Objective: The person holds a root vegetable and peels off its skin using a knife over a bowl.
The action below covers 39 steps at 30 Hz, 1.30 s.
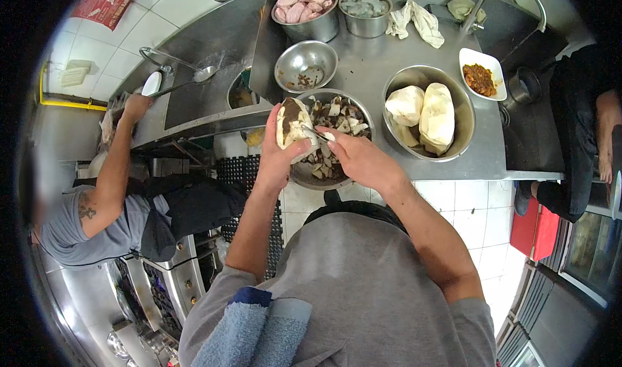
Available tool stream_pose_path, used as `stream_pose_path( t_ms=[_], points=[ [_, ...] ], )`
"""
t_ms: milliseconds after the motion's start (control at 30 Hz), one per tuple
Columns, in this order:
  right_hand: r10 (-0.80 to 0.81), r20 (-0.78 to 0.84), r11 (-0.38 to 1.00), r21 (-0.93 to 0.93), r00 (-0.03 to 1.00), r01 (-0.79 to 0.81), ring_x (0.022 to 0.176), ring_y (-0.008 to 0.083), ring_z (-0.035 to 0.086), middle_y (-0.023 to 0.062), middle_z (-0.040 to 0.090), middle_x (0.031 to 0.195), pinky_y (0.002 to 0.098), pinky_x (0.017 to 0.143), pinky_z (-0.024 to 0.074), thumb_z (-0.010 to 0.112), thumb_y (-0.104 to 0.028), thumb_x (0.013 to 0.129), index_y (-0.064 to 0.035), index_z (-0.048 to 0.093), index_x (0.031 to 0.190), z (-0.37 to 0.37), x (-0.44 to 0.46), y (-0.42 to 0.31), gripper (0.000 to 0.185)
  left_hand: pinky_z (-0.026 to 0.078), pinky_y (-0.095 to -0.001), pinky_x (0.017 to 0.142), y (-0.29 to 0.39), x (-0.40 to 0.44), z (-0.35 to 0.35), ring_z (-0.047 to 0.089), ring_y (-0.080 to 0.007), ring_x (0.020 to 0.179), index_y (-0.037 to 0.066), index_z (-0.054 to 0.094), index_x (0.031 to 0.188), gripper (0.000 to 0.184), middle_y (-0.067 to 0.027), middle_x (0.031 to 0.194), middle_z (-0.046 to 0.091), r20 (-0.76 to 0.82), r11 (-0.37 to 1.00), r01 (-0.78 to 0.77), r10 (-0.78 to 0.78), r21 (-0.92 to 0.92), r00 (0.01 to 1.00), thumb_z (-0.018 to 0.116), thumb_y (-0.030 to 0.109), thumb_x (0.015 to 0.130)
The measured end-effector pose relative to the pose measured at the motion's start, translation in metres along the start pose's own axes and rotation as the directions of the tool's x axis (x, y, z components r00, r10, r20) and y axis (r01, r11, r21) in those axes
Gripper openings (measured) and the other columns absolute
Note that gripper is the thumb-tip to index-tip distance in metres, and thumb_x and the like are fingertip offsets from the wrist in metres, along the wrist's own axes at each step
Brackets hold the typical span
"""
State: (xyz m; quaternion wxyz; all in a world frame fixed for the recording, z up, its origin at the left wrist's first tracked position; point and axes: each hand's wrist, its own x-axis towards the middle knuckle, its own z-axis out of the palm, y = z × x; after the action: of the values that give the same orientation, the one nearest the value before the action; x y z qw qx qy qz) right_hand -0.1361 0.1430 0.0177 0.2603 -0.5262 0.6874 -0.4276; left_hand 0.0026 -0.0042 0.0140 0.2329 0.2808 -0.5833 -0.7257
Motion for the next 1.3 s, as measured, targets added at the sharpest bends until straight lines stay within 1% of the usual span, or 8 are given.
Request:
stream_pose_path(
  t_ms=[133, 200, 400, 500, 733, 900, 1033, 1300],
  points=[
    [0.523, 0.386, 0.633, 0.422, 0.76, -0.649, 0.056, 0.0159, 0.053, 0.0046, 0.054, 0.071, 0.0316, 0.053, 0.0458, 0.04, -0.032, 0.108, -0.0098, 0.057, 0.107, -0.009, -0.003, -0.004, 0.027, 0.048, -0.034, 0.1, -0.007, -0.006, 0.009, 0.054, -0.0202, 0.122, 0.006, 0.021, 0.155, 0.097, -0.0119, 0.138, 0.05, -0.073, 0.987, 0.036, -0.048, -0.154, 0.996, 0.075, -0.003, 0.074],
    [0.508, 0.424, 0.576, 0.48, 0.75, -0.662, 0.055, 0.009, 0.045, 0.0006, 0.045, 0.066, 0.0275, 0.047, 0.0394, 0.04, -0.034, 0.108, -0.0091, 0.053, 0.095, -0.014, -0.002, -0.01, 0.031, 0.048, -0.0342, 0.101, -0.008, -0.004, 0.007, 0.054, -0.0207, 0.122, 0.006, 0.021, 0.155, 0.098, -0.0119, 0.139, 0.05, -0.05, 0.989, 0.042, -0.05, -0.141, 0.997, 0.075, -0.003, 0.074],
    [0.188, 0.09, 0.979, 0.065, 0.978, -0.194, 0.084, 0.0294, 0.066, 0.017, 0.068, 0.095, 0.0378, 0.08, 0.0515, 0.042, -0.023, 0.106, -0.0142, 0.056, 0.136, -0.021, -0.005, 0.002, 0.034, 0.048, -0.0346, 0.101, -0.004, -0.008, -0.004, 0.054, -0.0214, 0.123, 0.008, 0.022, 0.155, 0.097, -0.0113, 0.14, 0.049, 0.012, 0.986, 0.134, -0.134, -0.096, 0.991, 0.075, -0.004, 0.075],
    [0.236, 0.244, 0.965, 0.052, 0.941, -0.256, 0.103, 0.0344, 0.065, 0.0207, 0.068, 0.113, 0.0404, 0.095, 0.0463, 0.044, -0.019, 0.105, -0.0191, 0.045, 0.149, -0.031, -0.003, -0.013, 0.044, 0.049, -0.035, 0.101, -0.004, -0.008, -0.005, 0.054, -0.0219, 0.124, 0.009, 0.022, 0.156, 0.096, -0.0118, 0.141, 0.049, 0.035, 0.984, 0.15, -0.148, -0.095, 0.988, 0.075, -0.003, 0.076],
    [0.234, 0.117, 0.936, -0.293, 0.965, -0.192, 0.093, 0.0439, 0.064, 0.027, 0.067, 0.106, 0.0478, 0.085, 0.0523, 0.05, -0.015, 0.101, -0.019, 0.047, 0.146, -0.025, 0.002, -0.022, 0.045, 0.048, -0.0371, 0.102, 0.01, -0.015, -0.002, 0.053, -0.0252, 0.127, 0.011, 0.021, 0.156, 0.095, -0.0141, 0.142, 0.048, 0.091, 0.927, 0.304, -0.291, -0.219, 0.952, 0.074, -0.002, 0.078],
    [-0.123, -0.109, 0.991, -0.071, 0.986, 0.116, 0.079, 0.0319, 0.068, 0.0153, 0.071, 0.098, 0.0414, 0.072, 0.0533, 0.048, -0.017, 0.103, -0.0149, 0.046, 0.147, -0.008, 0.001, 0.013, 0.045, 0.047, -0.0369, 0.104, 0.006, -0.016, -0.001, 0.051, -0.0253, 0.129, 0.011, 0.022, 0.156, 0.085, -0.0145, 0.144, 0.046, 0.114, 0.921, 0.309, -0.29, -0.236, 0.95, 0.067, 0.004, 0.084],
    [0.364, 0.161, 0.877, 0.272, 0.917, -0.396, 0.082, 0.0205, 0.064, 0.0119, 0.067, 0.092, 0.035, 0.074, 0.0526, 0.046, -0.023, 0.105, -0.01, 0.044, 0.148, -0.023, 0.0, -0.004, 0.045, 0.047, -0.0379, 0.105, -0.005, -0.014, -0.011, 0.05, -0.026, 0.132, 0.01, 0.025, 0.155, 0.074, -0.0153, 0.147, 0.044, 0.285, 0.676, 0.383, -0.257, -0.629, 0.923, 0.06, 0.011, 0.09],
    [0.325, 0.07, 0.865, 0.382, 0.943, -0.326, 0.075, 0.0239, 0.063, 0.0142, 0.061, 0.085, 0.0373, 0.07, 0.0515, 0.043, -0.023, 0.105, 0.001, 0.056, 0.123, 0.003, 0.009, 0.003, 0.033, 0.052, -0.042, 0.102, -0.044, -0.013, -0.025, 0.061, -0.0293, 0.121, 0.003, 0.039, 0.146, 0.062, -0.0187, 0.137, 0.056, 0.408, 0.683, 0.429, -0.205, -0.592, 0.89, 0.059, 0.022, 0.09]
  ],
)
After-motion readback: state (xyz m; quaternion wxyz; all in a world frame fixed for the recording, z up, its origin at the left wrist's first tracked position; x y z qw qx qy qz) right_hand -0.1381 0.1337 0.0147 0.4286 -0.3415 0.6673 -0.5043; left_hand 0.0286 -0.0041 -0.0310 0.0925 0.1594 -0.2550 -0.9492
